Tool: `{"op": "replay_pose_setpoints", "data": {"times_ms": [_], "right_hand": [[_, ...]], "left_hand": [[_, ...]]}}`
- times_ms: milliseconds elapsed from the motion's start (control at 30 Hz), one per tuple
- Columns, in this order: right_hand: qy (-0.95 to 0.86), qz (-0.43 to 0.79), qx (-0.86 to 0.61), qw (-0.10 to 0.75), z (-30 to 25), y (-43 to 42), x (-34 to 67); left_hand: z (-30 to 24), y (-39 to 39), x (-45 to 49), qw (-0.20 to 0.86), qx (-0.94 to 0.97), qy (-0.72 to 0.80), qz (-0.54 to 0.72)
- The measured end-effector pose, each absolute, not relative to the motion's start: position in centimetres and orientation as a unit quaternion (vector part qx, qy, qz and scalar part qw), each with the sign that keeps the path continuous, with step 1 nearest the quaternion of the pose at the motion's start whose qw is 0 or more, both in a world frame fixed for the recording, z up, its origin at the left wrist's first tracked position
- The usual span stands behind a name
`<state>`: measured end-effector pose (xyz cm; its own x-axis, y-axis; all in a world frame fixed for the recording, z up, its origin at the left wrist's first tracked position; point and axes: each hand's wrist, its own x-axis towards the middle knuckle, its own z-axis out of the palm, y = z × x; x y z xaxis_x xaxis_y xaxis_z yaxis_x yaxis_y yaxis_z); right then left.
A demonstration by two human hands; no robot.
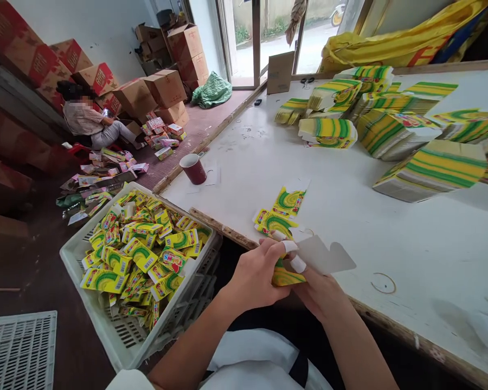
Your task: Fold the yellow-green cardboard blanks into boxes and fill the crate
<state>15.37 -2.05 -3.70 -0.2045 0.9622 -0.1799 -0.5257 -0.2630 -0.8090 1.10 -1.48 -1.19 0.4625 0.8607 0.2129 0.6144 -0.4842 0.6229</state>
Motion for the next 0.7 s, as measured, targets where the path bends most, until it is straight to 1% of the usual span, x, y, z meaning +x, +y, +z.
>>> {"op": "replay_pose_setpoints", "data": {"times_ms": [67,133,233,300,333,433,533,600,700], "right_hand": [[-0.354,0.681,-0.358,0.531,-4.4,-2.1,15.5],[-0.462,0.610,-0.365,0.531,-5.0,-2.0,15.7],[-0.643,0.416,-0.391,0.510,-5.1,-2.0,15.8],[-0.696,0.303,-0.411,0.505,-4.8,-1.9,15.7],[-0.703,0.271,-0.418,0.507,-4.7,-1.8,15.7],[-0.677,0.251,-0.442,0.532,-4.5,-1.6,15.5],[-0.664,0.255,-0.439,0.549,-4.9,-1.5,15.4],[-0.704,0.234,-0.421,0.522,-5.3,-1.4,15.5],[-0.769,0.206,-0.398,0.456,-5.6,-1.2,16.2]], "left_hand": [[-1.2,-1.3,0.9,0.237,0.816,0.460,0.256],[-1.4,-0.9,0.6,0.257,0.801,0.483,0.241],[-2.2,-0.3,0.5,0.272,0.793,0.487,0.246],[-2.8,-0.2,0.8,0.235,0.792,0.471,0.308],[-3.1,-0.2,0.9,0.205,0.786,0.471,0.343],[-3.3,-0.6,1.3,0.144,0.748,0.521,0.385],[-2.7,-0.8,1.1,0.160,0.724,0.573,0.348],[-2.1,-0.7,0.7,0.194,0.738,0.564,0.315],[-1.2,-0.3,-0.2,0.231,0.769,0.535,0.261]]}}
